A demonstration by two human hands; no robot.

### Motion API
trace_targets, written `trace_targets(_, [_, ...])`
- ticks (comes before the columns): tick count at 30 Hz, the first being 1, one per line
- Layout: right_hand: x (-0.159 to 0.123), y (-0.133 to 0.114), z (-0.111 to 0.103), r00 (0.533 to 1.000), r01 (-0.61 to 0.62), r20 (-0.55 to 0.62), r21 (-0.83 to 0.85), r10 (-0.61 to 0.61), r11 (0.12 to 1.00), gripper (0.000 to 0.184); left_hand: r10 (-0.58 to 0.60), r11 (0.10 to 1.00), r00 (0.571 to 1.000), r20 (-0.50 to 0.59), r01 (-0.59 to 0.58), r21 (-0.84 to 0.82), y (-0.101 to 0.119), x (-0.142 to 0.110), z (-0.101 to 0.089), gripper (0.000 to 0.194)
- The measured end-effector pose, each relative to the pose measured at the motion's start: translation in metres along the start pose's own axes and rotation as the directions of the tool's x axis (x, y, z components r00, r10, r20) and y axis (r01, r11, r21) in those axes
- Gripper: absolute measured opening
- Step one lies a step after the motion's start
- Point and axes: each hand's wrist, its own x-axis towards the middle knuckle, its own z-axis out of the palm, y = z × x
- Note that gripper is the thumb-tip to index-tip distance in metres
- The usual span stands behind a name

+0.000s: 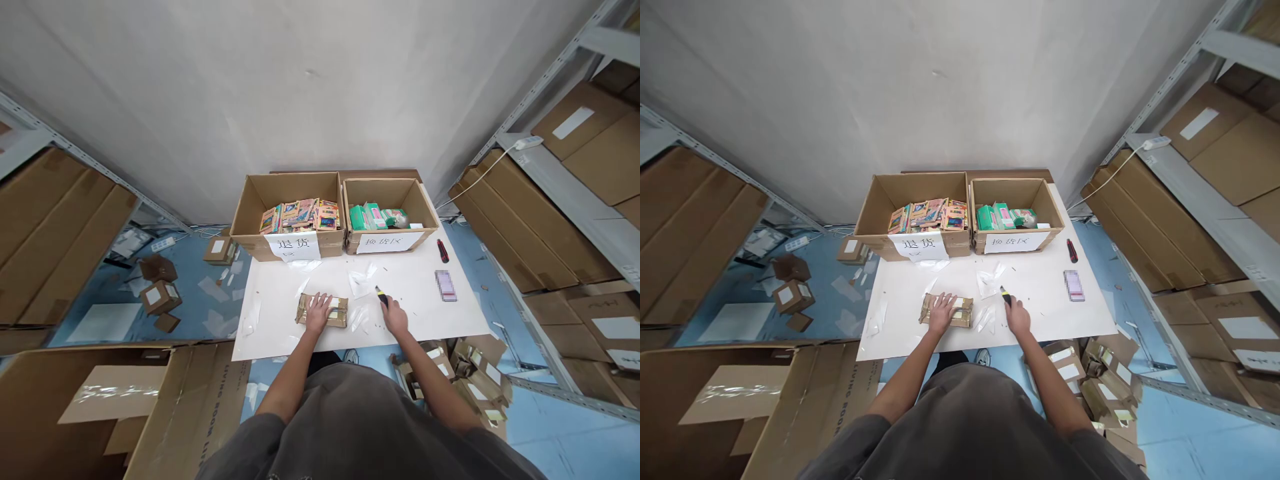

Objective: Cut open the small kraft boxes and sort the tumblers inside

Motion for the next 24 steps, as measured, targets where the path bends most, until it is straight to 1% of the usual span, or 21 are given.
trace_targets(1, [0.003, 0.013, -0.003, 1.000, 0.012, -0.020, 0.044, -0.011, 0.999, 0.044, -0.001, 1.000, 1.000, 0.001, 0.001, -0.001, -0.001, 0.001, 0.000, 0.045])
trace_targets(2, [0.004, 0.023, -0.003, 0.999, 0.043, 0.000, 0.112, -0.043, 0.993, 0.042, 0.001, 1.000, 1.000, 0.007, -0.001, -0.004, -0.001, 0.003, 0.000, 0.046])
trace_targets(3, [0.003, 0.028, 0.001, 0.997, 0.063, 0.020, 0.201, -0.068, 0.978, 0.041, 0.004, 1.000, 1.000, 0.019, -0.004, -0.008, -0.002, 0.005, -0.001, 0.047])
trace_targets(4, [0.001, 0.026, 0.009, 0.995, 0.060, 0.051, 0.310, -0.080, 0.949, 0.041, 0.006, 1.000, 0.999, 0.039, -0.005, -0.015, -0.002, 0.008, -0.002, 0.048])
trace_targets(5, [-0.004, 0.019, 0.021, 0.994, 0.018, 0.086, 0.429, -0.061, 0.903, 0.043, 0.001, 1.000, 0.998, 0.062, 0.000, -0.024, -0.001, 0.010, -0.003, 0.049])
trace_targets(6, [-0.009, 0.007, 0.036, 0.992, -0.061, 0.124, 0.544, -0.008, 0.837, 0.048, -0.015, 0.999, 0.996, 0.087, 0.018, -0.033, 0.000, 0.012, -0.005, 0.050])
trace_targets(7, [-0.015, -0.009, 0.053, 0.984, -0.147, 0.176, 0.644, 0.042, 0.751, 0.055, -0.044, 0.998, 0.993, 0.113, 0.048, -0.039, 0.001, 0.013, -0.007, 0.052])
trace_targets(8, [-0.020, -0.026, 0.070, 0.965, -0.238, 0.252, 0.712, 0.077, 0.661, 0.061, -0.086, 0.995, 0.987, 0.139, 0.093, -0.042, 0.003, 0.014, -0.009, 0.054])
trace_targets(9, [-0.025, -0.043, 0.085, 0.947, -0.299, 0.311, 0.757, 0.083, 0.580, 0.065, -0.134, 0.989, 0.977, 0.165, 0.142, -0.042, 0.005, 0.015, -0.011, 0.056])
trace_targets(10, [-0.027, -0.059, 0.096, 0.933, -0.339, 0.350, 0.782, 0.081, 0.524, 0.068, -0.179, 0.981, 0.965, 0.194, 0.189, -0.038, 0.006, 0.015, -0.013, 0.059])
trace_targets(11, [-0.027, -0.071, 0.104, 0.931, -0.349, 0.353, 0.796, 0.091, 0.495, 0.070, -0.211, 0.974, 0.952, 0.223, 0.224, -0.033, 0.008, 0.015, -0.016, 0.063])
trace_targets(12, [-0.024, -0.079, 0.108, 0.940, -0.331, 0.329, 0.806, 0.094, 0.492, 0.070, -0.230, 0.969, 0.940, 0.251, 0.244, -0.028, 0.009, 0.014, -0.019, 0.066])
trace_targets(14, [-0.007, -0.087, 0.103, 0.969, -0.245, 0.222, 0.803, 0.109, 0.544, 0.067, -0.251, 0.964, 0.924, 0.290, 0.266, -0.013, 0.011, 0.011, -0.024, 0.074])
trace_targets(16, [0.019, -0.088, 0.088, 0.983, -0.181, 0.120, 0.763, 0.139, 0.621, 0.064, -0.296, 0.951, 0.906, 0.303, 0.308, 0.008, 0.014, 0.004, -0.028, 0.078])
trace_targets(18, [0.045, -0.089, 0.069, 0.976, -0.196, 0.080, 0.716, 0.201, 0.670, 0.062, -0.359, 0.929, 0.884, 0.301, 0.371, 0.019, 0.022, -0.004, -0.027, 0.077])
trace_targets(19, [0.057, -0.090, 0.060, 0.972, -0.207, 0.070, 0.707, 0.225, 0.677, 0.061, -0.383, 0.917, 0.874, 0.300, 0.398, 0.011, 0.026, -0.009, -0.025, 0.076])
trace_targets(21, [0.071, -0.093, 0.049, 0.969, -0.214, 0.072, 0.727, 0.238, 0.652, 0.057, -0.384, 0.908, 0.877, 0.288, 0.415, -0.053, 0.033, -0.019, -0.019, 0.079])
trace_targets(22, [0.074, -0.093, 0.046, 0.966, -0.223, 0.087, 0.755, 0.242, 0.617, 0.056, -0.376, 0.901, 0.884, 0.276, 0.419, -0.113, 0.035, -0.024, -0.016, 0.082])
trace_targets(24, [0.069, -0.088, 0.048, 0.952, -0.273, 0.154, 0.820, 0.264, 0.503, 0.053, -0.361, 0.869, 0.903, 0.235, 0.417, -0.268, 0.033, -0.031, -0.010, 0.084])
